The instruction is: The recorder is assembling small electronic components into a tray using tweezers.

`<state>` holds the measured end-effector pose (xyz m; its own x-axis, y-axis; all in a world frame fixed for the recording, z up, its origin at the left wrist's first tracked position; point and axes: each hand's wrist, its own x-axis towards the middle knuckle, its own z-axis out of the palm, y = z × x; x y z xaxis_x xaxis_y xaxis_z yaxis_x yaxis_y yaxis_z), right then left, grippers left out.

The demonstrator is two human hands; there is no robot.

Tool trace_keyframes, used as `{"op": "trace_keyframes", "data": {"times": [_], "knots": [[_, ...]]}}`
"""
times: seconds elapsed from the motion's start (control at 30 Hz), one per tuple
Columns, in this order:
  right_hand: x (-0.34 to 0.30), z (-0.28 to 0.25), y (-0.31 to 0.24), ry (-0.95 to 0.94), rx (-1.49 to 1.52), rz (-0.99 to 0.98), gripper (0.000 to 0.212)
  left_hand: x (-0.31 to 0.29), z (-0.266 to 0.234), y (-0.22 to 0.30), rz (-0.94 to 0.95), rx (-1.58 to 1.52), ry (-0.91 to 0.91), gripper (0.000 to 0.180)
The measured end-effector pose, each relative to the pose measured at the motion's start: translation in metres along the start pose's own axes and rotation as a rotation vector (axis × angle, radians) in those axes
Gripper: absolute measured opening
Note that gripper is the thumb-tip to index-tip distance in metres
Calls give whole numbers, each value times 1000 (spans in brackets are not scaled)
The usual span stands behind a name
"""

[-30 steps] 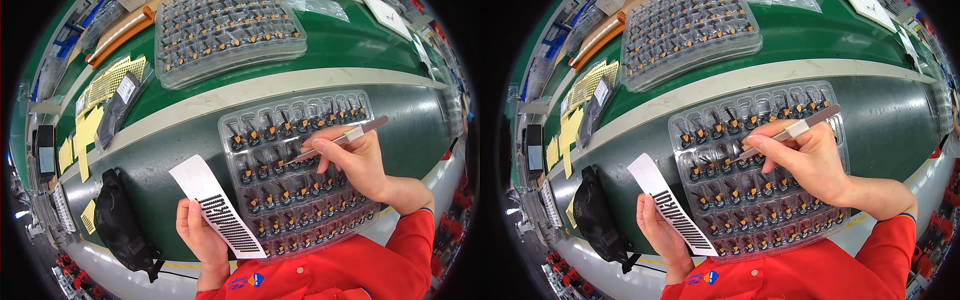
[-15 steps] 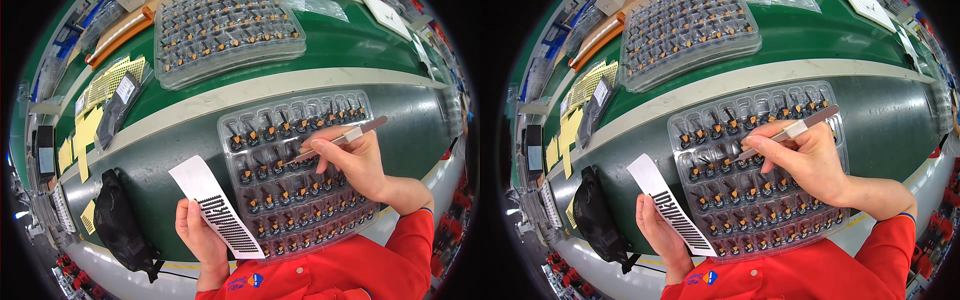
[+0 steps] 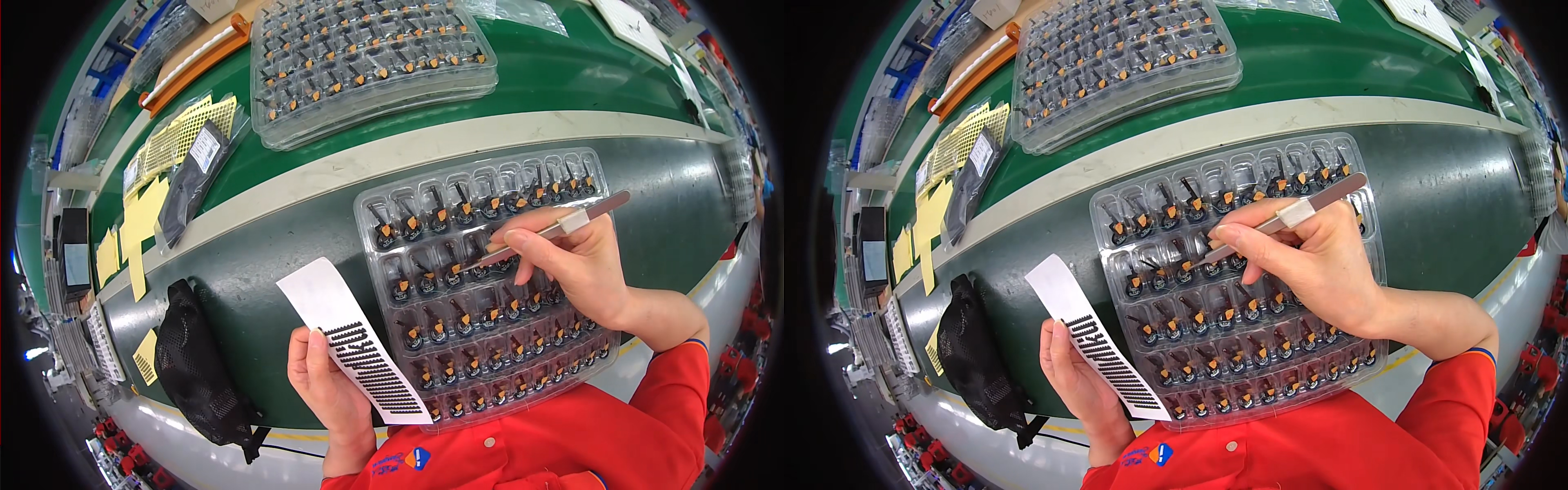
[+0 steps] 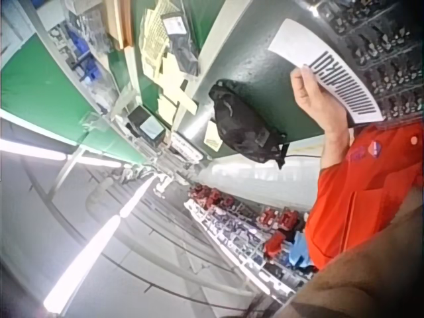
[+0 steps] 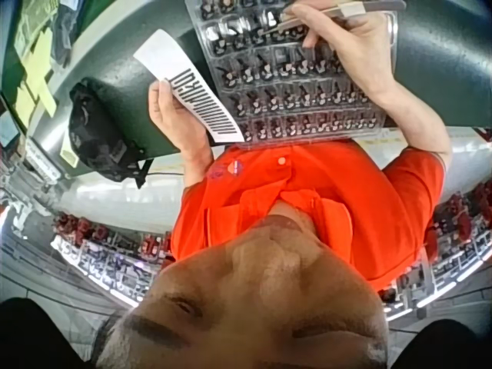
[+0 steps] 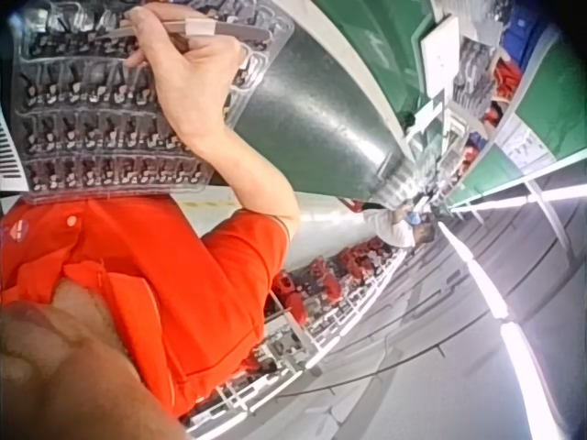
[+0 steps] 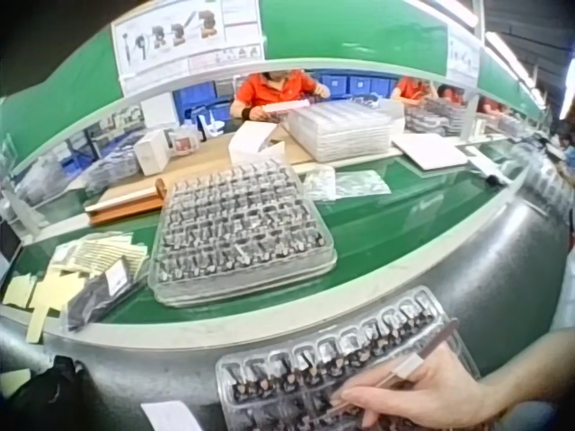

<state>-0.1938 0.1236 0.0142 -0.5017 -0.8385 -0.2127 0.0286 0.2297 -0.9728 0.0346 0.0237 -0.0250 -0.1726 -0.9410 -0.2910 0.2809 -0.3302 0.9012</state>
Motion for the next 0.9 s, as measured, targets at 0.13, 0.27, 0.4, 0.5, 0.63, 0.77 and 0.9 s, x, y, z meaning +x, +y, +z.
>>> {"op": "trace_keyframes", "data": {"times": [0.13, 0.27, 0.4, 0.5, 0.63, 0.77, 0.9], "knots": [[0, 0, 0, -5, -4, -2, 14, 1, -7, -1, -17, -31, -56, 12], [0, 0, 1, -13, 4, -11, 13, 0, -7, 0, -16, -31, -59, 12], [0, 0, 1, -13, 14, -13, 13, 0, -3, 1, -8, -26, -51, 12], [0, 0, 1, -13, 22, -10, 13, -1, -2, 2, -5, -23, -38, 11], [0, -1, 0, -31, 34, -1, 14, 0, -3, 1, -5, -23, -35, 11], [0, -1, 3, -21, 62, -13, 14, 0, -5, 0, 3, -26, -41, 11], [0, -2, 3, -21, 57, 5, 14, 0, -1, 0, 6, -32, -32, 12]]}}
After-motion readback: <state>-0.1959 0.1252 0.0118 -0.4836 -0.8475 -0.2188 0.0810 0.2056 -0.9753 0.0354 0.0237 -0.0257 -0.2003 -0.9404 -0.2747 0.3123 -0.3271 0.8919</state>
